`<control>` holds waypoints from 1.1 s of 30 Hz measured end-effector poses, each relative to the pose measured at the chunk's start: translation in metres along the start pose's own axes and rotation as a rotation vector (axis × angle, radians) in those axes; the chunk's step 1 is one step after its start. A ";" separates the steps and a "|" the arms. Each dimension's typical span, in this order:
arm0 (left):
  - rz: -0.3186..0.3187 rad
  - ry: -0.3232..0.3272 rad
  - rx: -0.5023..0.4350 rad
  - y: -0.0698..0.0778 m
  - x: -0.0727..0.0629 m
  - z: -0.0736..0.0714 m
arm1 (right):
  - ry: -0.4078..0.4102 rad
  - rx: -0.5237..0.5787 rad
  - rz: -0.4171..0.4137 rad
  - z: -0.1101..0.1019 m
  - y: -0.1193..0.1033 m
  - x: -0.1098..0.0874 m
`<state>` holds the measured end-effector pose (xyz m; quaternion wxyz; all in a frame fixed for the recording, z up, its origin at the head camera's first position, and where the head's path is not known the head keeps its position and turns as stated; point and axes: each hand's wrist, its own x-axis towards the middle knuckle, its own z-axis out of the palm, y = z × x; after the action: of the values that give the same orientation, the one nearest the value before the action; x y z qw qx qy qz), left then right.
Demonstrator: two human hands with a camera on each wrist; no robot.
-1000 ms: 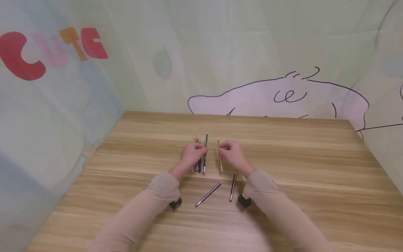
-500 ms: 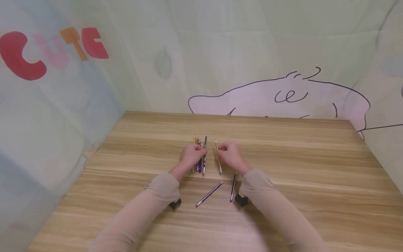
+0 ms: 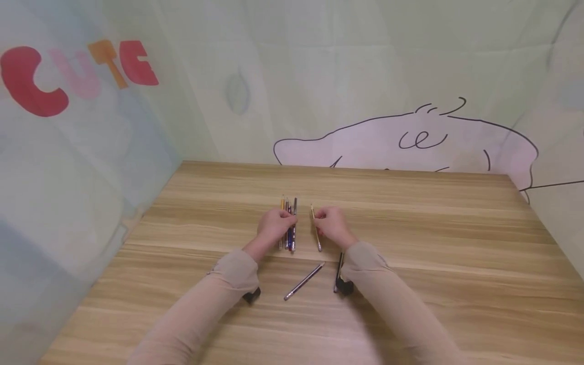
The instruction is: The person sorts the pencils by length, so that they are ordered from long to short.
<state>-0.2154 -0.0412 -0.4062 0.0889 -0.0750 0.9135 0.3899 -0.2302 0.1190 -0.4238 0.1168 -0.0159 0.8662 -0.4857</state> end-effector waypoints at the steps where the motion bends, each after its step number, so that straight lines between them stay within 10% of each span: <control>1: -0.002 0.000 -0.003 -0.001 0.000 -0.001 | 0.002 -0.005 0.005 0.000 0.000 0.000; 33: -0.074 0.027 0.028 -0.015 0.011 -0.009 | -0.008 -0.133 -0.007 0.001 0.000 0.004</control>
<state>-0.2237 -0.0586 -0.4135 0.0919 -0.1128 0.9166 0.3725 -0.2341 0.1176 -0.4255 0.1171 -0.0288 0.8960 -0.4274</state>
